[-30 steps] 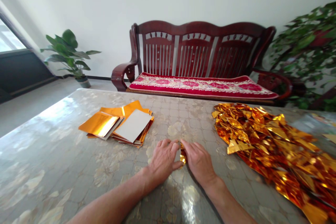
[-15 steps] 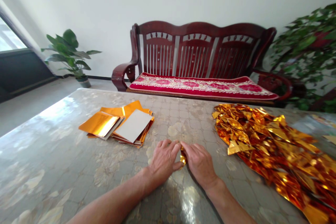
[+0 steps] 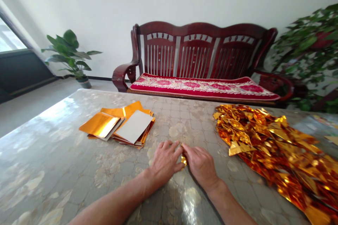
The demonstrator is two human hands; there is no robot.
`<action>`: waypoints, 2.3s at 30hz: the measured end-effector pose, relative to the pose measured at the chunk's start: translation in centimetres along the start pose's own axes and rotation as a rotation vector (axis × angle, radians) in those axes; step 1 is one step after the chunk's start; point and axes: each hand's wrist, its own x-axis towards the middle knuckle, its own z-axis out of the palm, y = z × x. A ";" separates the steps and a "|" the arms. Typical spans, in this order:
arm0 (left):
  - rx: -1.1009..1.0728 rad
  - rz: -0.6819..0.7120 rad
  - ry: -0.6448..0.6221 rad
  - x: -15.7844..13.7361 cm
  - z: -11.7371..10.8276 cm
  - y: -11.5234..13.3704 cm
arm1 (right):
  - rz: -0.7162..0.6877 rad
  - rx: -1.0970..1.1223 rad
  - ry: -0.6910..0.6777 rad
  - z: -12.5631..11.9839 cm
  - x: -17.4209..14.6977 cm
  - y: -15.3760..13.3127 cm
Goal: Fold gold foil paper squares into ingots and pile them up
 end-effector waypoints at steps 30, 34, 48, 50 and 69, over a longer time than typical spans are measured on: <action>0.093 0.032 0.035 0.1 0.5 0.1 | 0.148 0.075 -0.266 -0.5 2.2 -0.6; 0.096 0.032 0.036 0.0 0.5 0.2 | 0.138 0.032 -0.303 -0.4 2.3 -0.8; 0.112 0.028 0.025 -0.1 0.6 0.1 | 0.333 0.250 -0.236 0.6 1.8 2.0; 0.107 0.033 0.023 -0.1 0.6 0.1 | 0.314 0.129 -0.238 0.2 1.5 2.0; 0.061 0.138 0.129 -0.7 -0.3 1.2 | 0.030 0.144 -0.225 -0.9 1.2 1.6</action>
